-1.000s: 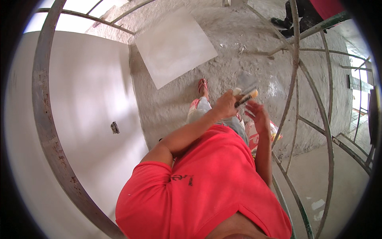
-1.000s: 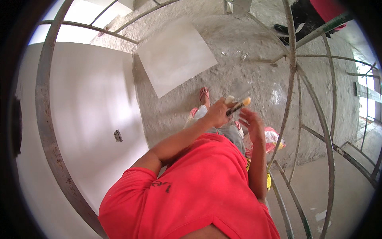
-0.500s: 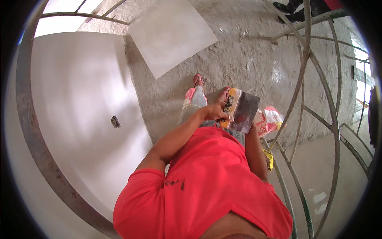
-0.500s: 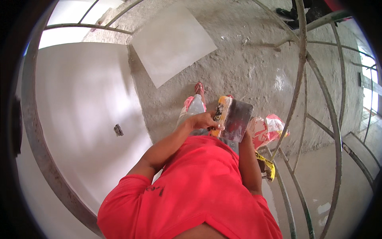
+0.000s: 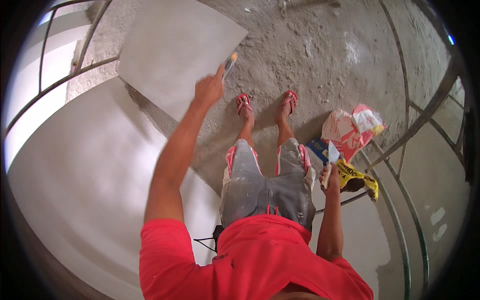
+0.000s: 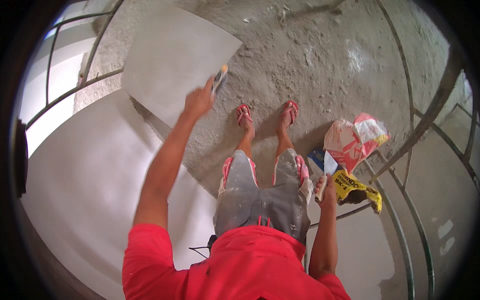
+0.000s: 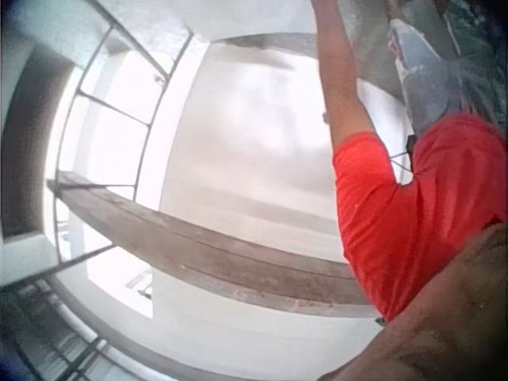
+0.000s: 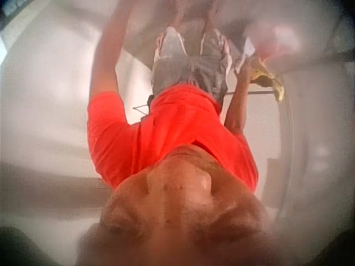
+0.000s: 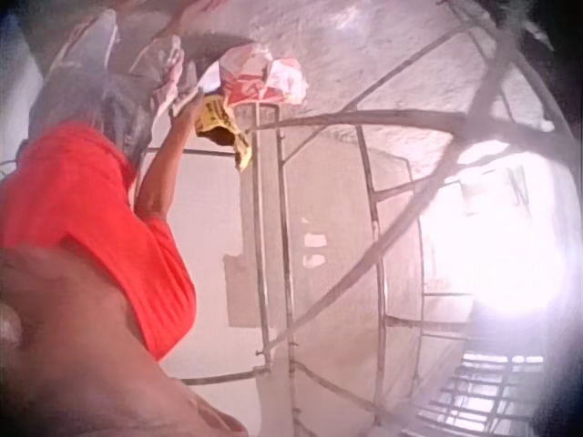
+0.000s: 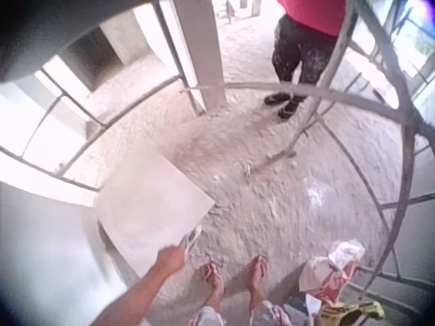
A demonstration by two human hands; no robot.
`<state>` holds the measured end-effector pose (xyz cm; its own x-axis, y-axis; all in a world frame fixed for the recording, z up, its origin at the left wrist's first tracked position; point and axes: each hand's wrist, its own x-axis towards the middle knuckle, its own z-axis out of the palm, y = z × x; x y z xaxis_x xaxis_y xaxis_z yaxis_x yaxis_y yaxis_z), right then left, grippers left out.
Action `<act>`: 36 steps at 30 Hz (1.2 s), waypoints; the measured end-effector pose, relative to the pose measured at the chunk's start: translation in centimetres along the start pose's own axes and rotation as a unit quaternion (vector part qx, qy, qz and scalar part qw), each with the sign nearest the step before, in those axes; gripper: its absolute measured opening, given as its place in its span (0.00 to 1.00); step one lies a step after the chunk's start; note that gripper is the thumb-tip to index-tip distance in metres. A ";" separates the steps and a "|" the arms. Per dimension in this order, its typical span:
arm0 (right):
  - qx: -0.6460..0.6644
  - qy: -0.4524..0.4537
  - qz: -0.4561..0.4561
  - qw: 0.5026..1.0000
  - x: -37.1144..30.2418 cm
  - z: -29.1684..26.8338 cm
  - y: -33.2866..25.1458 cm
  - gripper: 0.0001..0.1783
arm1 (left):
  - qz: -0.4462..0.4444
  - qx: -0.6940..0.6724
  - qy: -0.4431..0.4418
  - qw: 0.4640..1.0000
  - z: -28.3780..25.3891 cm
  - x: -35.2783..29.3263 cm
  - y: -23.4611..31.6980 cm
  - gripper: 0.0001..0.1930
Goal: The person scoops plaster from a bag onto a hawk and spreads it onto a wall using a trowel. The person repeatedly returns to the bag to gather more plaster and continues applying it to the wall surface.
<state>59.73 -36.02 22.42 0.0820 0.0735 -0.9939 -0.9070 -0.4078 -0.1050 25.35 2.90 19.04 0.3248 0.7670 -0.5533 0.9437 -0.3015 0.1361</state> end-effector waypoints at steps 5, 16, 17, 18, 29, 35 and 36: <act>-0.030 0.089 -0.018 0.995 -1.2 -3.4 2.8 0.13 | 0.154 0.101 0.038 0.982 2.3 12.4 0.5 0.26; -0.013 0.148 0.048 0.988 -2.8 -4.8 9.5 0.14 | 0.168 0.211 -0.017 0.963 5.3 10.6 -0.8 0.20; -0.019 0.148 0.051 0.988 -2.8 -4.8 9.8 0.14 | 0.163 0.208 -0.003 0.964 5.1 10.2 -0.5 0.20; -0.024 0.145 0.050 0.988 -2.5 -4.7 9.7 0.14 | 0.145 0.202 -0.018 0.968 6.5 9.1 -1.1 0.22; -0.127 0.165 0.057 0.976 -2.0 -3.0 8.4 0.15 | 0.145 0.155 0.063 0.975 9.0 3.9 -5.5 0.24; -0.141 0.181 0.049 0.972 -2.6 -4.8 8.5 0.15 | -0.006 0.167 -0.107 0.980 15.8 -5.5 -15.3 0.21; -0.153 0.176 0.052 0.971 -2.2 -5.1 8.4 0.16 | 0.008 0.165 -0.099 0.981 15.5 -6.0 -15.1 0.21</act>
<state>54.00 -44.27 23.54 0.1825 -0.2763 -0.9436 -0.7574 -0.6514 0.0443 8.22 -5.90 7.56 0.2894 0.6451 -0.7072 0.8566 -0.5042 -0.1094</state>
